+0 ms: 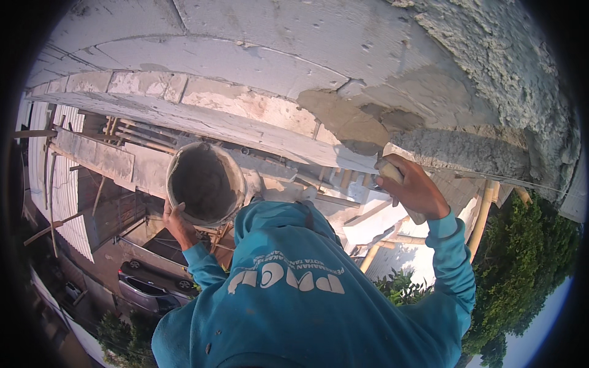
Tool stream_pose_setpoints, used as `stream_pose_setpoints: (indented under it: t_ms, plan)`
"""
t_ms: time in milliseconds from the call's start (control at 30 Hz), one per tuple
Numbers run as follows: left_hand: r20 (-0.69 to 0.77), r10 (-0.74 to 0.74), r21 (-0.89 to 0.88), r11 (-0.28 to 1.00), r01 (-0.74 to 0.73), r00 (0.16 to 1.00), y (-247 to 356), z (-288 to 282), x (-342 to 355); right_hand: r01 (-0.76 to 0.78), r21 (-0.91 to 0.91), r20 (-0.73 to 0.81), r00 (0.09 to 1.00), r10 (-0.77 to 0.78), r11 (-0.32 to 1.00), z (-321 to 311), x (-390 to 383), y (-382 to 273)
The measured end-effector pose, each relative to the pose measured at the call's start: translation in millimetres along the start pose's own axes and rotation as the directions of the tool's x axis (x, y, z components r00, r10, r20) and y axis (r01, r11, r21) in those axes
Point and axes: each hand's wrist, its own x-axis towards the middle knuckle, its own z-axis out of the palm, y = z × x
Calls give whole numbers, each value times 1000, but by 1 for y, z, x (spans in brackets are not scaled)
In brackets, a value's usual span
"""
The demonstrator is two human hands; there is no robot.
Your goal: The person scoops cement from a bucket with a trowel and applies it to a wall surface, smoothing it in place. The person repeatedly transfers material from the bucket to the wall and spreads it with the trowel.
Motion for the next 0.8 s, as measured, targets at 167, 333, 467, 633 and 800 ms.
stream_pose_setpoints:
  t_ms: [167,333,467,633,800]
  plan:
    - [4,-31,29,999,31,1000,-12,3,4,-125,-106,155,978,140,987,-11,44,-20]
    - [-16,-34,24,999,35,999,-10,6,5,-67,-37,132,989,71,997,-39,50,-62]
    - [-5,-21,17,1000,21,1000,-11,3,4,10,-6,140,990,-10,1000,-44,22,-88]
    - [10,-52,4,999,52,999,-10,7,6,56,-298,23,998,-52,953,0,24,-27]
    - [9,-51,-21,999,51,999,-15,4,10,148,-407,-160,960,-230,901,71,94,101]
